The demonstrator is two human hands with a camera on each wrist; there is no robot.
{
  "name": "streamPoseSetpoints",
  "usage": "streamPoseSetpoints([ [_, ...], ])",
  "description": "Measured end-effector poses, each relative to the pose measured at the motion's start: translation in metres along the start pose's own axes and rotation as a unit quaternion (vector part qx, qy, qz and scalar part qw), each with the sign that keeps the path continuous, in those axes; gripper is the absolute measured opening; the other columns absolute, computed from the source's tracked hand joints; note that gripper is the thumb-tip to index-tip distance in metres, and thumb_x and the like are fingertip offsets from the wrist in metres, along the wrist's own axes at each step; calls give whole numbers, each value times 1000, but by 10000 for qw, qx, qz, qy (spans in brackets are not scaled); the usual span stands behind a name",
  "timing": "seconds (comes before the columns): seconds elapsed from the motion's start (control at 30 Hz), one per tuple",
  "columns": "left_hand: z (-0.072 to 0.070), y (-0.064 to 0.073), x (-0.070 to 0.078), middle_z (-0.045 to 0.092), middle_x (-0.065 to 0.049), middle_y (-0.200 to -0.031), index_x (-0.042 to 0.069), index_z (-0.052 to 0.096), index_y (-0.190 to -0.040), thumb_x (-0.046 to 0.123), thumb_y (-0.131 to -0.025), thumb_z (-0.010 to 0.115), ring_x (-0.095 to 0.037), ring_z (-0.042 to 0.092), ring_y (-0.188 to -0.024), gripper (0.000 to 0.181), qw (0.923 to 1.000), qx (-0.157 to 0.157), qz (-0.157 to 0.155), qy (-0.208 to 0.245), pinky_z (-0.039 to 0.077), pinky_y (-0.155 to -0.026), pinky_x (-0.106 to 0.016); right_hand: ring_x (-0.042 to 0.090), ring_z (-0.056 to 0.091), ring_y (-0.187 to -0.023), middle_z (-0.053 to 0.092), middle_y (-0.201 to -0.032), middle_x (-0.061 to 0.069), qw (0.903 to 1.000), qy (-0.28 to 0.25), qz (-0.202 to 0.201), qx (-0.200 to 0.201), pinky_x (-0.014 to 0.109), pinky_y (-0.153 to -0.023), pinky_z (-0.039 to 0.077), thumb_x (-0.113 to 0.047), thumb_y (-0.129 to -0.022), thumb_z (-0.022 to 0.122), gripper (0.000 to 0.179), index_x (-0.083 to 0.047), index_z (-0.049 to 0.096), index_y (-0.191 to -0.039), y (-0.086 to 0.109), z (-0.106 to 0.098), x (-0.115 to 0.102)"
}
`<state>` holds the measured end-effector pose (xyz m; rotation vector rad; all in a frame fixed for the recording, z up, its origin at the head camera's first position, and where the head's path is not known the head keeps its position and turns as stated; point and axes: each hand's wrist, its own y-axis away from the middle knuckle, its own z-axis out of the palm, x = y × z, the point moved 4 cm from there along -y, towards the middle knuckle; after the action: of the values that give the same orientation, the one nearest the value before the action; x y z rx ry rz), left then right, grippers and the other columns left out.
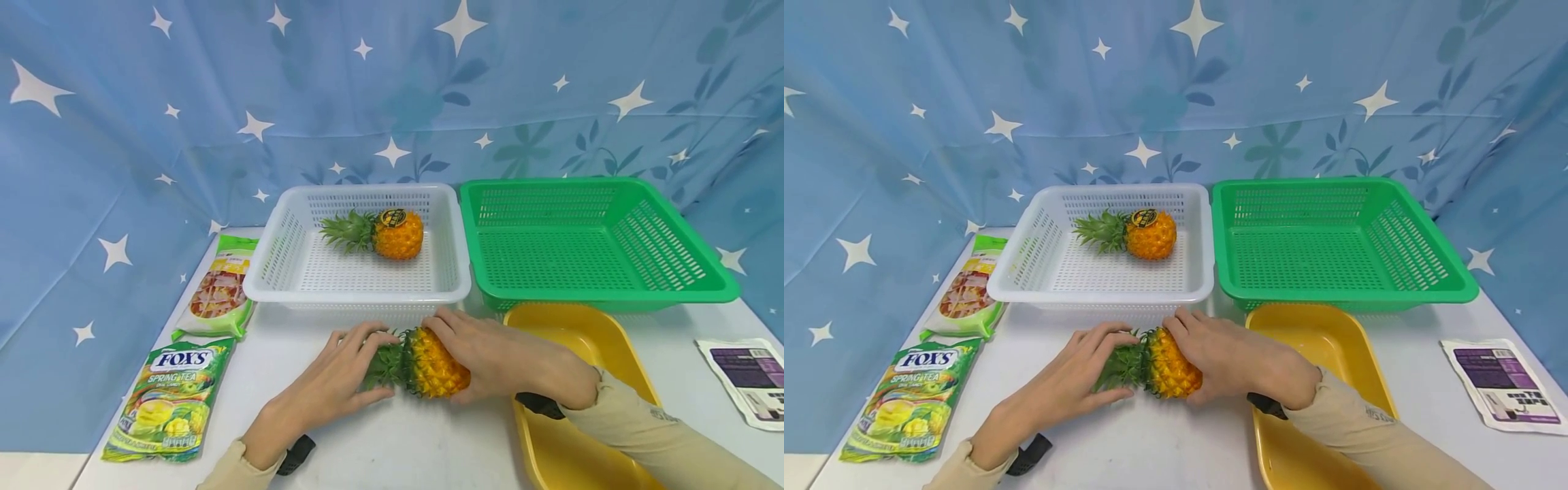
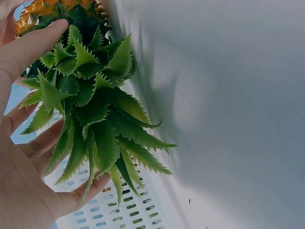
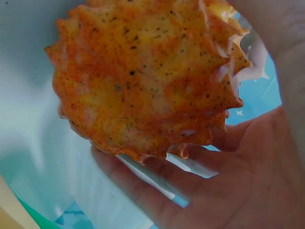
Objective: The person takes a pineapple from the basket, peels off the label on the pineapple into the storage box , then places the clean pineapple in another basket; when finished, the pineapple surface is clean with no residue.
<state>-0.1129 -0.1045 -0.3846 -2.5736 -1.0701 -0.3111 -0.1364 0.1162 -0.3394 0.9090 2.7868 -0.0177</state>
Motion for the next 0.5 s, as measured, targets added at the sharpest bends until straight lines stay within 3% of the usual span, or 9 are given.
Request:
streamPoseSetpoints([
  [0.1,-1,1,1,51,-8,-145,17,49,-146,41,-90,84,-21,53,-128,70,10000,37,61,-36,47,-96,-46,23,62,-103,56,-127,9,9998,191,-12,-41,43,-73,59,-48,-74,93,95,-1,47,-141,-1,-1,1],
  [0.27,-6,4,1,51,-10,-146,19,47,-150,44,-91,82,-22,53,-128,73,9998,70,117,-171,47,-96,-45,25,63,-107,60,-126,8,9996,260,36,-143,47,-79,60,-49,-73,93,94,-2,50,-141,-1,-7,3],
  [0.5,-21,12,-1,48,-10,-150,18,40,-158,53,-87,82,-25,54,-126,90,9996,266,-93,-99,48,-100,-49,23,66,-101,62,-123,5,9998,178,-63,-2,47,-77,61,-52,-75,92,90,-5,52,-140,7,-30,1],
])
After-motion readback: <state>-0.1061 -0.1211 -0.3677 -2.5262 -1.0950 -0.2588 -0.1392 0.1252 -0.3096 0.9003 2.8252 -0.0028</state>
